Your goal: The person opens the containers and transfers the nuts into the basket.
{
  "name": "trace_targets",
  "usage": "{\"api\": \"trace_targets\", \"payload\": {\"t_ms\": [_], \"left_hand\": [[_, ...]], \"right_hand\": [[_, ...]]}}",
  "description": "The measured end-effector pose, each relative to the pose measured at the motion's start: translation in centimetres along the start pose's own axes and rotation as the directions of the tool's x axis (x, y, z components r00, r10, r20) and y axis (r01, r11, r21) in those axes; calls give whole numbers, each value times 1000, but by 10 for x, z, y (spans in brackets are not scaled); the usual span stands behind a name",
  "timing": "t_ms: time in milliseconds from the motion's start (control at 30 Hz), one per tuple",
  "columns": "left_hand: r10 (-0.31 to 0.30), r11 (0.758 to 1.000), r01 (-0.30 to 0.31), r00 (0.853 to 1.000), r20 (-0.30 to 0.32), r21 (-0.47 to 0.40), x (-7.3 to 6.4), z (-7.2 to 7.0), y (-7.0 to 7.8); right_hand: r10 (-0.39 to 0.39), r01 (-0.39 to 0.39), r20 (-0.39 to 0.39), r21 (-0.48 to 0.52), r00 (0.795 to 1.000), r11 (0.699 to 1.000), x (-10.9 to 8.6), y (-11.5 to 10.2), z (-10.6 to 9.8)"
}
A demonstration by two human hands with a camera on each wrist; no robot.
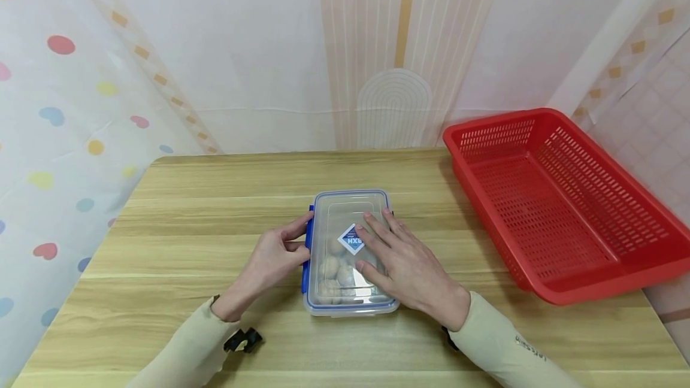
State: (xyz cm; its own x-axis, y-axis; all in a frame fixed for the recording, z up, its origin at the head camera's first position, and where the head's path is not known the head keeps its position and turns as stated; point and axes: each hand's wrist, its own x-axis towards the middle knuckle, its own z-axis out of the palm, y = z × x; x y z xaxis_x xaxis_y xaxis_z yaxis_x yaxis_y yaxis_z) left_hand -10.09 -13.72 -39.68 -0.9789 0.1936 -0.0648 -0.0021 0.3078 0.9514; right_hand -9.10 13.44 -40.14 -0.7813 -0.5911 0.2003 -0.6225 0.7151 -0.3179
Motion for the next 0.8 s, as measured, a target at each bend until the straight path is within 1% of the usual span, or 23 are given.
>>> {"api": "trace_targets", "payload": {"t_ms": [367,600,800], "left_hand": [[14,1000,-14,999,31,-11,1,-2,1],[11,1000,-11,1000,24,-10,1,-1,1],[33,999,-33,999,24,10,1,0,0]], "right_hand": [[10,-10,7,1,1000,1000,-1,1,1],[18,-18,12,-2,1000,1000,-2,-1,0],[19,-19,10,-3,1000,1000,-2,-1,0]]}}
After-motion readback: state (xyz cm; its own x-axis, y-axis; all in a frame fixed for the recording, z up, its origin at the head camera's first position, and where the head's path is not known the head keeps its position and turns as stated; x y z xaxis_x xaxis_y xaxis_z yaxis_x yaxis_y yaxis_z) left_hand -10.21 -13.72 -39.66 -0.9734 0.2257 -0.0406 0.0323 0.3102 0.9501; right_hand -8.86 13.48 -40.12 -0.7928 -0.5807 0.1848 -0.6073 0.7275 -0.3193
